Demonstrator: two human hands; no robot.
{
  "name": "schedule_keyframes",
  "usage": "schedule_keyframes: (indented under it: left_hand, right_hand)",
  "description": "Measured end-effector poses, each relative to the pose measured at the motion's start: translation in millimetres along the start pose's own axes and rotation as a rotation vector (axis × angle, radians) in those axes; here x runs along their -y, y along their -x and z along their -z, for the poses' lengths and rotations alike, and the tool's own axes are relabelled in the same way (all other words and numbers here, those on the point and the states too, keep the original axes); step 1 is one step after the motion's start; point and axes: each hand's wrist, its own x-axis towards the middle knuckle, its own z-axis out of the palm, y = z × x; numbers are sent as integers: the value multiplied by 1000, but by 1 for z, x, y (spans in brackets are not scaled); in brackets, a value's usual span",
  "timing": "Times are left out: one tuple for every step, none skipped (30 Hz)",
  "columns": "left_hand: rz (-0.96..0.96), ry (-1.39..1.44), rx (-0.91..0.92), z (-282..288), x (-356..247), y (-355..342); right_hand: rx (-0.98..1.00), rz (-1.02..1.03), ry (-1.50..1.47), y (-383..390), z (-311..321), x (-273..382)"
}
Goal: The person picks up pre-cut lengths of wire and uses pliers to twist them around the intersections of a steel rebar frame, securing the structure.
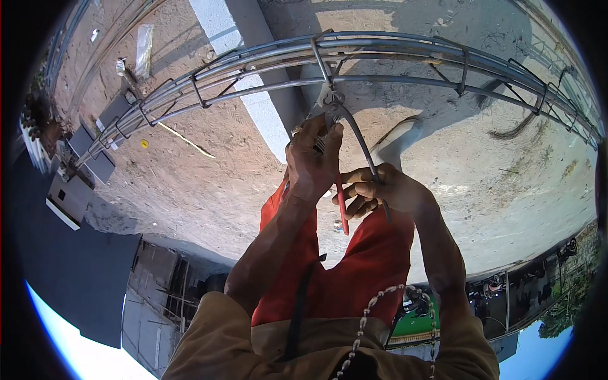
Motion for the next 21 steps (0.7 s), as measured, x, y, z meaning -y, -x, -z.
schedule_keyframes:
  left_hand:
    - [-42,29,-33,1,3,-1]
    - [-83,56,-67,2,6,-1]
    - [-73,52,-63,-2,13,-4]
    - [-173,76,-102,-6,18,-9]
    - [-221,86,-124,-8,22,-11]
    - [-268,94,-144,-9,26,-12]
    - [-204,134,-78,-7,22,-12]
    - [-140,173,-12,-7,20,-13]
    - [-111,192,-9,-11,25,-17]
    - [-107,195,2,-9,18,-17]
    - [18,374,127,-2,8,-19]
    - [145,552,254,0,2,-21]
    - [167,690,223,-1,6,-21]
    - [173,683,221,1,10,-22]
    - [115,578,206,4,13,-22]
    - [88,527,203,7,10,-23]
    - [62,475,197,11,7,-24]
    - [115,337,211,16,2,-24]
    - [136,281,228,14,-3,-24]
    - [157,211,238,15,-6,-25]
    - [123,323,248,15,-3,-26]
  right_hand:
    - [-11,34,114,-4,3,-4]
    - [-14,51,171,-6,7,-5]
    - [-19,62,219,-5,8,-8]
    - [32,67,360,-2,2,4]
    - [61,69,430,-3,2,6]
    - [91,72,499,-3,1,7]
    - [33,33,286,-3,2,3]
    - [-26,-6,74,-4,3,0]
    - [-10,17,88,-5,5,1]
    - [-19,14,80,-4,7,-2]
    - [10,64,98,-6,12,-6]
    - [38,115,117,-6,16,-8]
    - [45,112,110,-9,12,-6]
    - [20,35,91,-12,5,0]
    - [-4,-42,72,-14,1,4]
    - [-4,-44,66,-12,0,4]
    - [78,8,-53,-10,-1,2]
    - [161,60,-172,-9,-2,1]
    - [150,53,-240,-12,10,-14]
    - [150,58,-242,-17,10,-27]
    - [-10,92,8,-20,5,-41]
